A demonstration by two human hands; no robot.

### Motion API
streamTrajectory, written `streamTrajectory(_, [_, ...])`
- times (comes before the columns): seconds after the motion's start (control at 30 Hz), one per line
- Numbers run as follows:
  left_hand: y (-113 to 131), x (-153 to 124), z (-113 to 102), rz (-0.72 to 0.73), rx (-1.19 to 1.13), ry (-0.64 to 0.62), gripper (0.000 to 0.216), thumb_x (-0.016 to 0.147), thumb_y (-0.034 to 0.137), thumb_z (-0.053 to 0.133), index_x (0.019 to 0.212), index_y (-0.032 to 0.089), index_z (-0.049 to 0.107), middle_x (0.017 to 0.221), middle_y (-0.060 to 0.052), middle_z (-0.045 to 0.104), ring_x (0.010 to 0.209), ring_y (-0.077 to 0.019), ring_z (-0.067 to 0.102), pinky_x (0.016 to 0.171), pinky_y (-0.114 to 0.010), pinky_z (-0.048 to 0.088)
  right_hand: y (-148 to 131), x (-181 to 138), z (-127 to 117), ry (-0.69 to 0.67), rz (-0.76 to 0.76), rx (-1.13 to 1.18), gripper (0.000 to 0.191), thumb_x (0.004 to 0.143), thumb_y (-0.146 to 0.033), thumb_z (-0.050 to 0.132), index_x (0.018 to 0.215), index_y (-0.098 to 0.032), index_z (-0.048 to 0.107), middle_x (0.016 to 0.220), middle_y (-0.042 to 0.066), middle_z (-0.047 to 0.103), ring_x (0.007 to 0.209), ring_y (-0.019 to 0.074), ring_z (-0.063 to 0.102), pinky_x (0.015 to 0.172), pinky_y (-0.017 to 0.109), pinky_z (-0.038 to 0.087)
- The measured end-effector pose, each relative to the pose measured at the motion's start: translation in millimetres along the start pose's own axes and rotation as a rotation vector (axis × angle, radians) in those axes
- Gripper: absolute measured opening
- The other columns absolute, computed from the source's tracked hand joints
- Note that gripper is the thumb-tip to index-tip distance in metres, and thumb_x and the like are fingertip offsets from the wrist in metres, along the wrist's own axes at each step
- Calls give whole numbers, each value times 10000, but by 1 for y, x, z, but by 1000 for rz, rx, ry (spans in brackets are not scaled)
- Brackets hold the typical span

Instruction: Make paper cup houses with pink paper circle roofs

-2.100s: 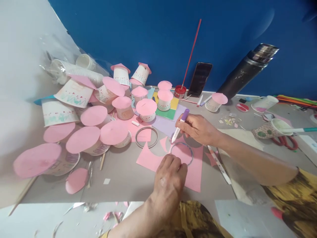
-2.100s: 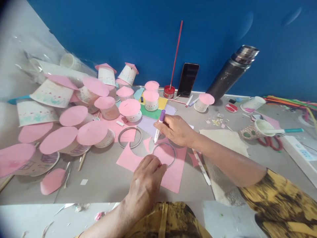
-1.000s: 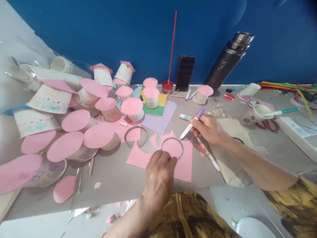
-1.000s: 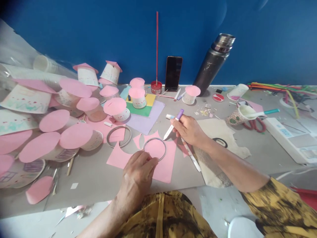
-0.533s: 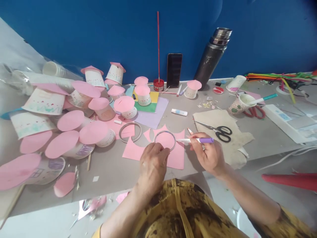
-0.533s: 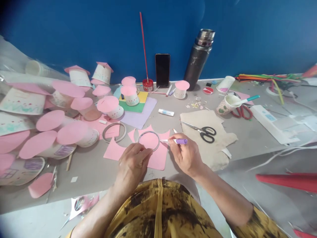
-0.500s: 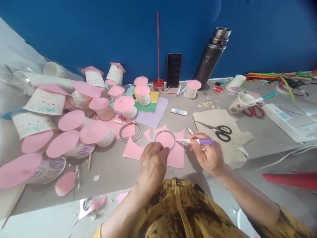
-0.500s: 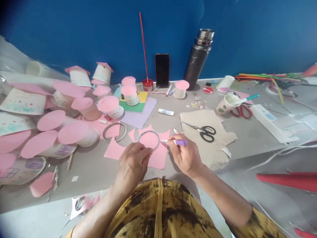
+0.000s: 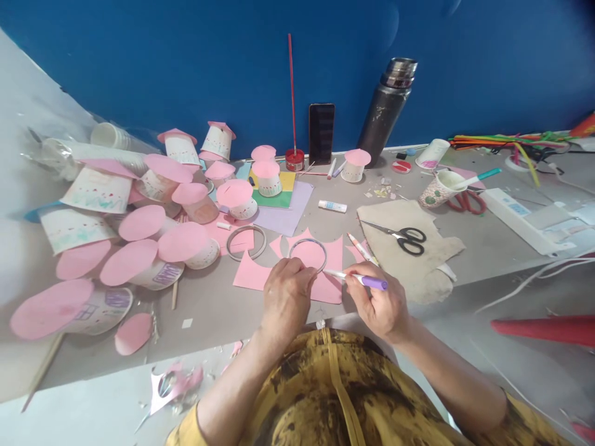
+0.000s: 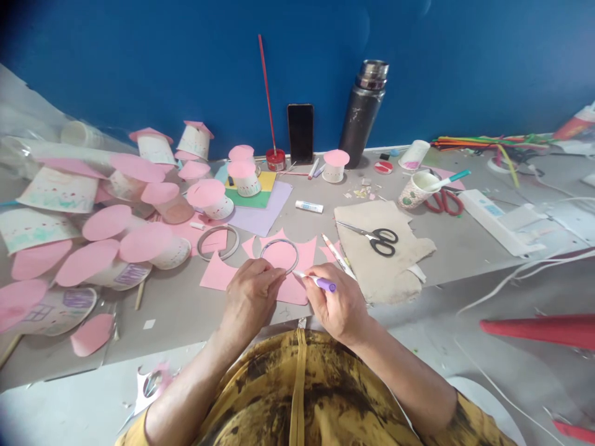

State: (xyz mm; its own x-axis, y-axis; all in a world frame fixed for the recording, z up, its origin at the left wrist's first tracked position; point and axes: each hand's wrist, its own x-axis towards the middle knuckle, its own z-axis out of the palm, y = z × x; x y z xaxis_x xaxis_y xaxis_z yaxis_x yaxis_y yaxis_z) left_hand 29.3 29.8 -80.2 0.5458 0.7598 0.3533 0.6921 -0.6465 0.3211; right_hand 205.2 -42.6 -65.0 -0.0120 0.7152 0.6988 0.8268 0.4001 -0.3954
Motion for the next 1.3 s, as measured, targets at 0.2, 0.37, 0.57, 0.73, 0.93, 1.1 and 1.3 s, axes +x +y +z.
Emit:
streamTrajectory(0.2, [-1, 2, -9, 39, 10, -101, 242, 897, 49, 585, 842, 228, 738, 841, -47, 640, 808, -210, 531, 641, -320, 360, -2, 0, 1, 13, -66, -31, 112, 1021, -139, 495, 1073, -224, 547, 802, 51, 714, 694, 180, 698, 649, 281, 553])
streamTrajectory(0.37, [1, 9, -21, 38, 52, -219, 241, 848, 24, 604, 777, 226, 715, 842, -53, 628, 811, -217, 536, 594, -324, 328, -1, -1, 3, -7, -25, -32, 76, 1027, -171, 501, 1043, -219, 557, 781, 51, 698, 692, 188, 692, 647, 290, 548])
streamTrajectory(0.57, [3, 15, -26, 37, 75, -265, 237, 852, 47, 620, 733, 231, 711, 834, -62, 620, 816, -230, 545, 592, -327, 334, -3, -5, 6, -7, -59, -15, 119, 1012, -146, 495, 1073, -230, 554, 799, 46, 702, 690, 189, 682, 635, 294, 536])
streamTrajectory(0.73, [1, 16, -25, 42, 88, -279, 215, 851, 81, 640, 710, 229, 706, 816, -63, 608, 810, -233, 554, 594, -326, 333, -5, -9, 8, -26, -84, 10, 170, 990, -128, 507, 1111, -234, 560, 824, 56, 711, 731, 209, 691, 665, 318, 555])
streamTrajectory(0.93, [2, 18, -29, 45, 103, -314, 184, 831, 84, 648, 774, 232, 741, 859, -69, 632, 834, -238, 573, 613, -324, 361, -12, -9, 12, -59, -139, 43, 167, 995, -128, 494, 1125, -207, 563, 822, 73, 716, 732, 215, 696, 643, 326, 565])
streamTrajectory(1.1, [0, 20, -29, 47, 83, -336, 240, 828, 37, 607, 801, 225, 754, 854, -74, 652, 853, -242, 598, 647, -325, 415, -2, -9, -4, 43, -137, 85, 154, 1004, -141, 510, 1123, -204, 584, 799, 61, 738, 611, 168, 687, 523, 261, 518])
streamTrajectory(1.3, [-11, 17, -30, 60, -103, -251, 332, 831, -35, 513, 940, 168, 752, 929, -94, 735, 921, -235, 666, 739, -338, 525, 10, -11, -28, 54, 199, 84, 126, 1019, -229, 514, 1016, -207, 638, 771, 50, 752, 505, 145, 676, 466, 239, 510])
